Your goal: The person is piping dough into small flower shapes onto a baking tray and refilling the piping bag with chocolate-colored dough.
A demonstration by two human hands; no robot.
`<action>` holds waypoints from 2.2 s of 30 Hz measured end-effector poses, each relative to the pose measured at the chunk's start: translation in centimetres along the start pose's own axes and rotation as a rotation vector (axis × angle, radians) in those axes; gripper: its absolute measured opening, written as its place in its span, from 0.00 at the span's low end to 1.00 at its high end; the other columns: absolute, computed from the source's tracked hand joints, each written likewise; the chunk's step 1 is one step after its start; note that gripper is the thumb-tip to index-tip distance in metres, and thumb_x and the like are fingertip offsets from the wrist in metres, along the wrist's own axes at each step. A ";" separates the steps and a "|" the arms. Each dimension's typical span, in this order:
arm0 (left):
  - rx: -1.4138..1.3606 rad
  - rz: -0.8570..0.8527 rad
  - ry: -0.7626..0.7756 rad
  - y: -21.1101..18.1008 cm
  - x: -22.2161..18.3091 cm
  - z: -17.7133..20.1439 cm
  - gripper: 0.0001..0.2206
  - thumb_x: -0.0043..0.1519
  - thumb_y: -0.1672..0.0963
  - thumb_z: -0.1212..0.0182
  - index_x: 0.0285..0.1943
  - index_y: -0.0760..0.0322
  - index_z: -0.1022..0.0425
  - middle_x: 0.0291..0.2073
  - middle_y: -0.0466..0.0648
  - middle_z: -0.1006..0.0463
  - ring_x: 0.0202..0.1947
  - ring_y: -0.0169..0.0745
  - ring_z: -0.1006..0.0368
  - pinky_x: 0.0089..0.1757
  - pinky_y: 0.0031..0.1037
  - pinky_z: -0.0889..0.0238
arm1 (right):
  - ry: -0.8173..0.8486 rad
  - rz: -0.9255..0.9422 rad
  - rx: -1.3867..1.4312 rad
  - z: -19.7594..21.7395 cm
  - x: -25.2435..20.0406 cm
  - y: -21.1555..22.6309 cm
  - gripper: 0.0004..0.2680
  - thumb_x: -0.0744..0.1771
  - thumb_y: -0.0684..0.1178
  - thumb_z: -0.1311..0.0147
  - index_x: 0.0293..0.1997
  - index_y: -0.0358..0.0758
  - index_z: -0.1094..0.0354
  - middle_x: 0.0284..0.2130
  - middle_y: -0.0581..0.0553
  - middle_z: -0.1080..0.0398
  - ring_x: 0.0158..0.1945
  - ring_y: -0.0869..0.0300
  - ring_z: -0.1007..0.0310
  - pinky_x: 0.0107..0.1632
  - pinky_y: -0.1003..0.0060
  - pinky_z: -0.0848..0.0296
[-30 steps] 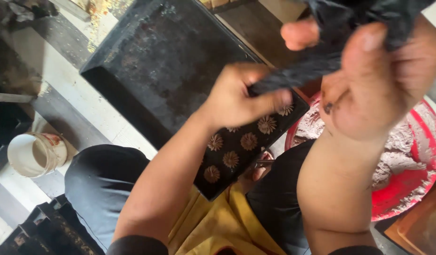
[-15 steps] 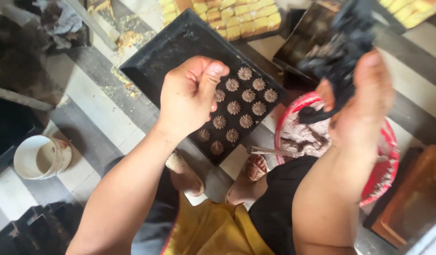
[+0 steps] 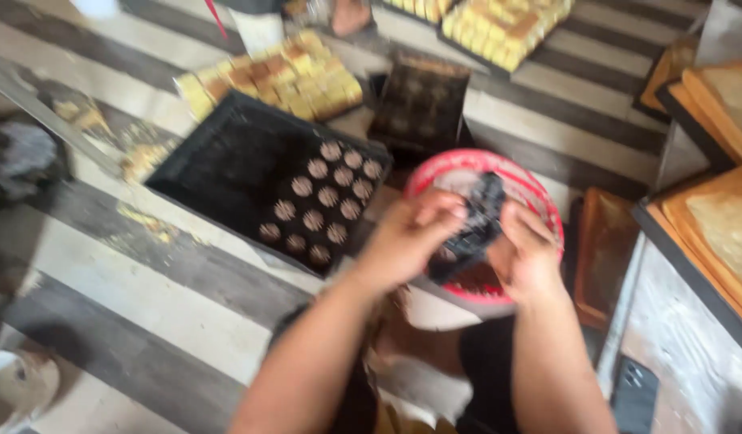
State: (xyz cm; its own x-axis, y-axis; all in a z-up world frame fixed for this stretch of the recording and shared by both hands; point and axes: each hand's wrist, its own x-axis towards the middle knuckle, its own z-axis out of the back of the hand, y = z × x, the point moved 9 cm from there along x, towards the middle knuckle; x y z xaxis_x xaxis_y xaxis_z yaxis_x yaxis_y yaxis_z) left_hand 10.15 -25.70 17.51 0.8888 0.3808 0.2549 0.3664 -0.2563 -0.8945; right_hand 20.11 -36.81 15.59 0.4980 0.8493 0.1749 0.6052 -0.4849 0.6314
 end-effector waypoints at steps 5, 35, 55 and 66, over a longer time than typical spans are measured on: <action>0.091 0.044 -0.089 3.8 1.4 -2.1 0.09 0.65 0.56 0.34 0.50 0.66 0.22 0.40 0.42 0.19 0.42 0.27 0.26 0.44 0.21 0.31 | -0.088 -0.098 -0.004 1.1 -1.0 2.4 0.13 0.74 0.47 0.60 0.58 0.23 0.35 0.42 0.32 0.27 0.39 0.49 0.28 0.40 0.57 0.31; -0.210 0.413 -0.525 9.3 8.9 1.3 0.02 0.59 0.59 0.39 0.38 0.59 0.21 0.34 0.39 0.19 0.36 0.27 0.27 0.39 0.22 0.36 | -0.303 -0.082 -0.683 12.3 7.9 5.7 0.11 0.66 0.31 0.48 0.53 0.28 0.30 0.42 0.44 0.26 0.42 0.64 0.28 0.46 0.70 0.28; -0.649 0.217 -0.530 6.6 9.1 0.0 0.04 0.64 0.56 0.51 0.41 0.57 0.31 0.32 0.42 0.21 0.35 0.35 0.24 0.41 0.31 0.33 | 0.119 -0.159 -0.594 9.1 7.1 6.0 0.28 0.61 0.50 0.40 0.68 0.29 0.40 0.62 0.39 0.32 0.64 0.55 0.34 0.64 0.57 0.38; -0.681 0.222 -0.332 6.8 8.2 -1.9 0.03 0.64 0.57 0.50 0.42 0.55 0.31 0.32 0.39 0.26 0.36 0.34 0.26 0.44 0.38 0.29 | -0.520 -0.221 -0.409 23.3 1.6 5.8 0.14 0.75 0.62 0.53 0.56 0.42 0.41 0.47 0.25 0.56 0.48 0.50 0.38 0.55 0.47 0.41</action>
State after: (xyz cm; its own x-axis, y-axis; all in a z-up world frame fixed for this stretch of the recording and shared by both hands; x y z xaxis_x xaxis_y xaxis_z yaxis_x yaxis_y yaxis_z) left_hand 20.44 -26.05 14.19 0.8717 0.4745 -0.1224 0.3729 -0.8044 -0.4625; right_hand 38.88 -43.06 1.91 0.6847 0.6593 -0.3107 0.4952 -0.1081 0.8620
